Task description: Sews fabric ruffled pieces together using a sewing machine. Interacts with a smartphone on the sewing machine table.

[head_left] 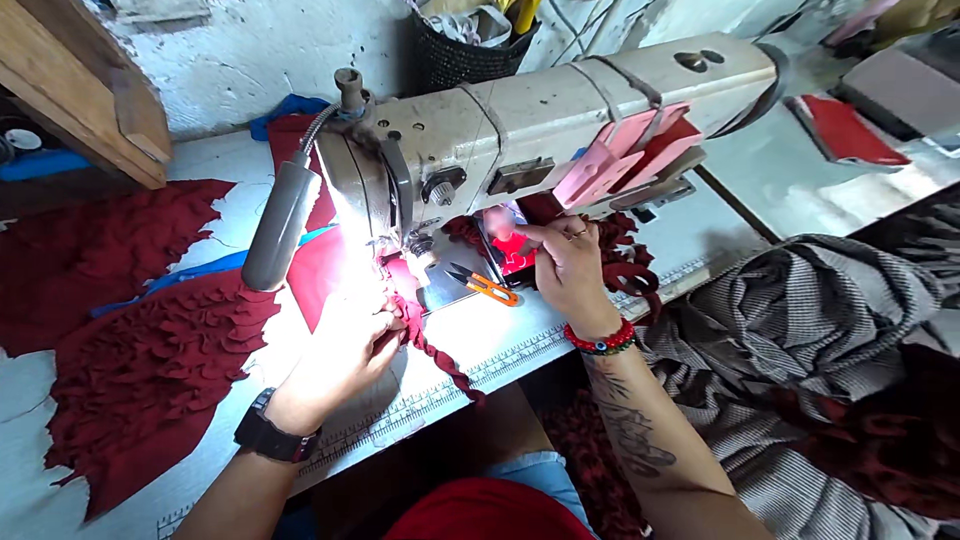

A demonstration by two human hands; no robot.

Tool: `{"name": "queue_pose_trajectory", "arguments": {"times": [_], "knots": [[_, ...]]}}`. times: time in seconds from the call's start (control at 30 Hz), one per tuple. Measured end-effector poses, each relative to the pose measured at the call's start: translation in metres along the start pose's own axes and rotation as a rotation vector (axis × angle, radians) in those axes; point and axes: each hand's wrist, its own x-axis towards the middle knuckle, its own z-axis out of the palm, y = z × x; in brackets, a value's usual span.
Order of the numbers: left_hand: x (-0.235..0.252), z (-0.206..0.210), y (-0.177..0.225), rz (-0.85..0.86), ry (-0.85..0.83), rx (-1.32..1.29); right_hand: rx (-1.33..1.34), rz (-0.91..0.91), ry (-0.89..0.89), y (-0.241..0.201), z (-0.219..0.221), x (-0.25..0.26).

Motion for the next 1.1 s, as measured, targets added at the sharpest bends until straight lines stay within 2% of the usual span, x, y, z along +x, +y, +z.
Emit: {"name": "queue_pose_trajectory", "arguments": {"times": [0.27, 0.6, 1.1], "knots": [[-0.0004, 0.0003, 0.0003, -0.01, -0.004, -0.009, -0.028, 0.058, 0.021, 0.0014, 0.004, -0.0035], [-0.001, -0.0001, 0.0011, -0.013, -0.011, -0.013, -0.19, 0.287, -0.056, 0.0023, 0.002, -0.0027], [-0.0001, -0.0004, 0.0017, -0.017, -0.007, 0.001, -0.231, 0.251, -0.069, 0.0024, 0.0028, -0.004]]}}
